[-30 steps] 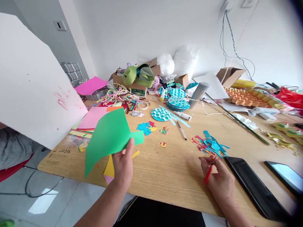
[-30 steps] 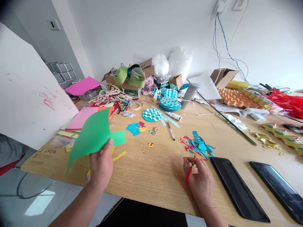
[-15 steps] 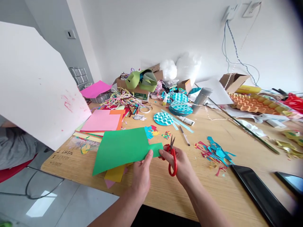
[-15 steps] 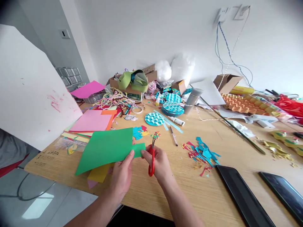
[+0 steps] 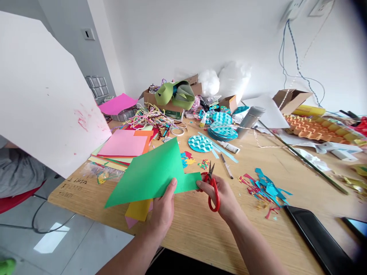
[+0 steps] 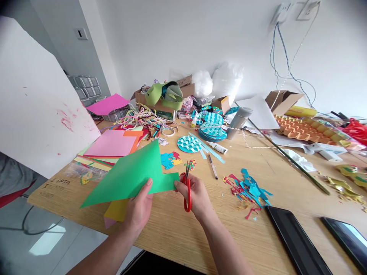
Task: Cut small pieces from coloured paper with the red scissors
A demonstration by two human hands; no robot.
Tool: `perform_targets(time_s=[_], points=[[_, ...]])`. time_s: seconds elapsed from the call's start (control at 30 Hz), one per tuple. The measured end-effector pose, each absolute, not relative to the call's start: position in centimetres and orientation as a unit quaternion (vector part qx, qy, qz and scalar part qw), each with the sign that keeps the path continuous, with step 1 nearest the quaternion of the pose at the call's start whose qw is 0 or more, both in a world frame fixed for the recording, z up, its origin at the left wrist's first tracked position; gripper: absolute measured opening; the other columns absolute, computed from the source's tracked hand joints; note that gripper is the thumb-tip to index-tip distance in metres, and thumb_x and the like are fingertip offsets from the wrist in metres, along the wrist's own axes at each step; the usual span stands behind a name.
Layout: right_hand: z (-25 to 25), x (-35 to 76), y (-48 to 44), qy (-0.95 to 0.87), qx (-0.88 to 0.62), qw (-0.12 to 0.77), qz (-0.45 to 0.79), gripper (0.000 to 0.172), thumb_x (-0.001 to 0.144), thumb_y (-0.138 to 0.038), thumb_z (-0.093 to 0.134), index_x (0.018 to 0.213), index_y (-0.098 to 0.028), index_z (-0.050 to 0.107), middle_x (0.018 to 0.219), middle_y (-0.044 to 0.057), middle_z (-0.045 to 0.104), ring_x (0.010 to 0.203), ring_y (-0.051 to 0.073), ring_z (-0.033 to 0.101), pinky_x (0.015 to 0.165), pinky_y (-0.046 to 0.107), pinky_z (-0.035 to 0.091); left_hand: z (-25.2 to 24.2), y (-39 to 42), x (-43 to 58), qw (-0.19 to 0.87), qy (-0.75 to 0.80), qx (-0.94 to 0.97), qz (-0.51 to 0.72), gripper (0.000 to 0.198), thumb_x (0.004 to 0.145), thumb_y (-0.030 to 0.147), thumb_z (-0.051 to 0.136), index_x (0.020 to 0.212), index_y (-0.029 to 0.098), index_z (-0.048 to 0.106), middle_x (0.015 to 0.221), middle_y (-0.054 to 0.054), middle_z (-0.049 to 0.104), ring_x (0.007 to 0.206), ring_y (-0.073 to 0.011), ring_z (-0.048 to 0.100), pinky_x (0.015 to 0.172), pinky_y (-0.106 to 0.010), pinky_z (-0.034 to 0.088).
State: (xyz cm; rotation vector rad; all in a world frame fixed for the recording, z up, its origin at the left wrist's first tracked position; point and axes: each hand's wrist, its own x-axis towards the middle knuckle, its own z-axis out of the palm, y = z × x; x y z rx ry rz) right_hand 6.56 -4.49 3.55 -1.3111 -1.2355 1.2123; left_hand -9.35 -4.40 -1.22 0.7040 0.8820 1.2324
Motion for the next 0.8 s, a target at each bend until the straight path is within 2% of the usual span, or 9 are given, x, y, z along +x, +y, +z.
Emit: perform_targets(time_s=[0.1,0.17,0.27,0.37,0.4,0.5,0.6,0.7,0.8], points=[[3.9,6.7,-4.0,-0.509,-0.524,0.467,0.498,0.018,0.070,-0.032,0.071,0.068,-0.017,0.060,0.065,0.000,0.061,0.064,0.016,0.054,0.064,0.027,0.042,-0.9,-3.8,-10.4,0.548,0.443,0.337,0.624,0.038,0.075,0.040,0.068,0.112,0.030,0.064,0.112,-0.003,0.069,0.131,-0.0263,0.044,0.111,-0.041,0.039],[4.4,6.7,-3.6,-0.509,-0.515,0.479,0.496,0.018,0.069,-0.031,0.071,0.068,-0.018,0.060,0.065,-0.001,0.060,0.064,0.016,0.054,0.064,0.027,0.042,-0.3,-3.2,-11.0,0.489,0.459,0.368,0.644,0.032,0.070,0.032,0.075,0.101,0.029,0.069,0.112,-0.001,0.069,0.134,-0.0273,0.040,0.114,-0.042,0.035],[5.4,6.7,-3.2,-0.511,-0.514,0.501,0.473,0.021,0.067,-0.032,0.072,0.066,-0.019,0.056,0.060,-0.003,0.054,0.059,0.015,0.050,0.061,0.026,0.041,1.1,-2.1,-11.5,0.473,0.449,0.389,0.650,0.025,0.059,0.018,0.080,0.081,0.027,0.072,0.109,-0.003,0.070,0.135,-0.0297,0.037,0.116,-0.041,0.030],[6.2,7.0,-2.9,-0.514,-0.527,0.519,0.435,0.024,0.067,-0.034,0.071,0.065,-0.021,0.052,0.054,-0.005,0.046,0.055,0.014,0.045,0.056,0.026,0.037,3.1,-0.9,-11.0,0.456,0.429,0.410,0.663,0.028,0.059,0.013,0.080,0.084,0.023,0.072,0.105,-0.004,0.071,0.137,-0.0285,0.034,0.117,-0.040,0.028],[6.4,7.2,-2.8,-0.514,-0.529,0.526,0.423,0.024,0.067,-0.035,0.070,0.065,-0.021,0.050,0.053,-0.005,0.045,0.054,0.014,0.045,0.055,0.026,0.037,3.7,-0.6,-10.7,0.455,0.413,0.423,0.666,0.031,0.055,0.011,0.081,0.083,0.022,0.072,0.103,-0.006,0.072,0.137,-0.0289,0.034,0.117,-0.039,0.028],[6.6,7.8,-2.3,-0.514,-0.530,0.547,0.394,0.024,0.069,-0.035,0.069,0.065,-0.022,0.049,0.053,-0.005,0.045,0.054,0.015,0.045,0.056,0.027,0.037,5.1,0.3,-9.8,0.459,0.396,0.455,0.653,0.028,0.058,0.014,0.081,0.083,0.022,0.072,0.106,-0.005,0.071,0.137,-0.0278,0.035,0.117,-0.036,0.026],[6.6,8.6,-1.8,-0.516,-0.523,0.565,0.374,0.023,0.071,-0.036,0.069,0.066,-0.022,0.051,0.055,-0.005,0.047,0.055,0.015,0.045,0.059,0.028,0.038,5.4,1.2,-8.8,0.491,0.379,0.478,0.622,0.024,0.063,0.021,0.080,0.085,0.021,0.071,0.107,-0.005,0.071,0.132,-0.0288,0.043,0.113,-0.036,0.033],[6.4,9.3,-1.5,-0.510,-0.521,0.585,0.354,0.024,0.076,-0.039,0.068,0.068,-0.021,0.054,0.063,-0.002,0.053,0.062,0.016,0.049,0.061,0.027,0.039,4.7,2.1,-7.7,0.560,0.346,0.464,0.592,0.027,0.069,0.029,0.076,0.093,0.021,0.068,0.106,-0.005,0.071,0.113,-0.0314,0.059,0.096,-0.038,0.049],[5.6,10.0,-1.5,-0.498,-0.529,0.600,0.336,0.027,0.079,-0.044,0.067,0.070,-0.019,0.058,0.069,0.000,0.058,0.070,0.018,0.054,0.067,0.028,0.042,3.5,2.5,-7.1,0.579,0.340,0.459,0.581,0.032,0.073,0.034,0.073,0.101,0.021,0.065,0.107,-0.005,0.070,0.093,-0.0291,0.068,0.082,-0.036,0.054]])
